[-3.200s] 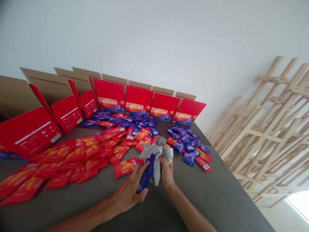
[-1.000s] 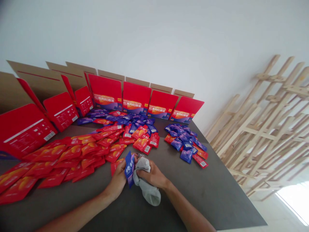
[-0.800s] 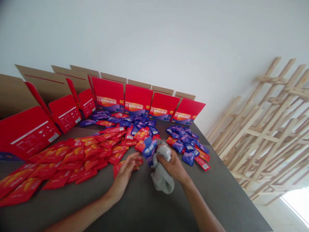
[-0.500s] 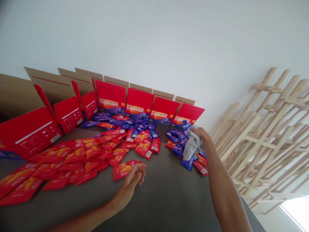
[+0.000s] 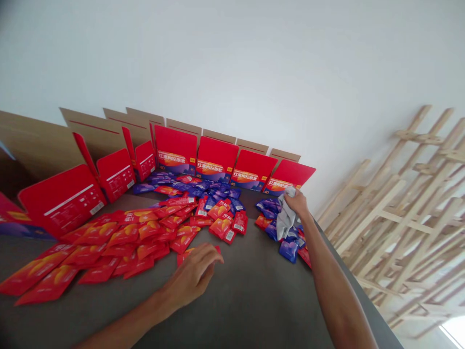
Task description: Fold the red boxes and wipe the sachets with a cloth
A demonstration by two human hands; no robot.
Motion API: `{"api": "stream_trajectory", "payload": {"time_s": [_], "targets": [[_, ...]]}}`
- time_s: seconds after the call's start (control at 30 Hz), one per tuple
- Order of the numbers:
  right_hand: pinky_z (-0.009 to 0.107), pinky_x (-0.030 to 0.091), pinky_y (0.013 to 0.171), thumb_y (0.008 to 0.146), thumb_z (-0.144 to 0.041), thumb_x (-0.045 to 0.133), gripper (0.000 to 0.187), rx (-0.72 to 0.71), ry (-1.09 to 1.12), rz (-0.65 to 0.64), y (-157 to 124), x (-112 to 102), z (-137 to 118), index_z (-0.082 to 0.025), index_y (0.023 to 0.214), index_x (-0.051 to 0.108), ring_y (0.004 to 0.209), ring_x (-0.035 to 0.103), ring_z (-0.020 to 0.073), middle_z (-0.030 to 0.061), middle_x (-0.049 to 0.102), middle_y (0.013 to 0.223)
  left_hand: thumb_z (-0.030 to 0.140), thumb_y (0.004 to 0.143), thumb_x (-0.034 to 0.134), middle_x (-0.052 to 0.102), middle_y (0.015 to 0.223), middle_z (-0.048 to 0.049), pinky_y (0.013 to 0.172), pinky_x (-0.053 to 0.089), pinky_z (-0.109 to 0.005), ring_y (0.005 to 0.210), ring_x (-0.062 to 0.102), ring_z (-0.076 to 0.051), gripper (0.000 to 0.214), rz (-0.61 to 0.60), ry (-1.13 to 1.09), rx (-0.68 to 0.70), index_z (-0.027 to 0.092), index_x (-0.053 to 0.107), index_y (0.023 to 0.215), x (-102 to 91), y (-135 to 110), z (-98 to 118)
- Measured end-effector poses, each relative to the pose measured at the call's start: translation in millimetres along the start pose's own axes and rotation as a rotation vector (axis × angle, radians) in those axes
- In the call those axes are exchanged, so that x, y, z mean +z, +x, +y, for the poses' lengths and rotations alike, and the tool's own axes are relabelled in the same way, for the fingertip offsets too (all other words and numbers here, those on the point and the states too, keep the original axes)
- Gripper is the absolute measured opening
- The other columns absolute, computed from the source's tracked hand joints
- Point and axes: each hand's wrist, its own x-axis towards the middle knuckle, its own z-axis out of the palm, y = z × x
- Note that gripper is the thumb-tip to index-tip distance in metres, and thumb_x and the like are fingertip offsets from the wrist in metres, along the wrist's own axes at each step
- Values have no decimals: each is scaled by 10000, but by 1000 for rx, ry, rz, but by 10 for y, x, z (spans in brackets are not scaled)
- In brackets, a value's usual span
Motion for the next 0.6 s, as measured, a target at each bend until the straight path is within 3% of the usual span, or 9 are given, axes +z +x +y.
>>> {"api": "stream_trajectory", "payload": {"time_s": [0.17, 0.23, 0.33, 0.47, 0.6], "targets": [[307, 493, 808, 815, -323, 591, 221, -290, 275, 99, -596, -84, -286, -181, 969, 661, 830, 630, 202, 42, 710, 910, 350, 928, 607, 623, 1325, -221, 1124, 350, -611, 1284, 512, -424, 473, 4, 484, -257, 128, 641, 1344, -33, -66, -278], [317, 496, 804, 818, -330, 625, 189, -392, 427, 52, -963, -72, -426, -200, 950, 660, 830, 635, 207, 31, 703, 899, 378, 900, 655, 602, 1368, -256, 1150, 322, -634, 1333, 483, -458, 555, -26, 566, -313, 89, 624, 1374, -4, -109, -359], [321, 499, 780, 851, -316, 655, 152, -450, 603, -73, -1472, 30, -581, -219, 968, 663, 842, 640, 208, 29, 704, 927, 315, 915, 627, 631, 1310, -261, 1157, 337, -608, 1302, 523, -441, 513, -42, 564, -307, 71, 630, 1367, 23, -124, -375], [300, 458, 650, 879, -305, 637, 96, -416, 726, -104, -1924, 269, -687, -220, 923, 643, 693, 573, 177, 4, 644, 803, 386, 970, 549, 643, 1256, -254, 1142, 335, -630, 1271, 553, -433, 545, 44, 352, -339, 70, 594, 1413, 1, -68, -262], [301, 439, 606, 917, -315, 611, 77, -391, 806, -66, -2239, 505, -797, -240, 921, 601, 636, 524, 170, -9, 591, 763, 543, 998, 509, 596, 1460, -172, 1236, 281, -508, 1437, 472, -339, 558, 159, -273, -445, 211, 593, 1439, 54, -46, -178]]}}
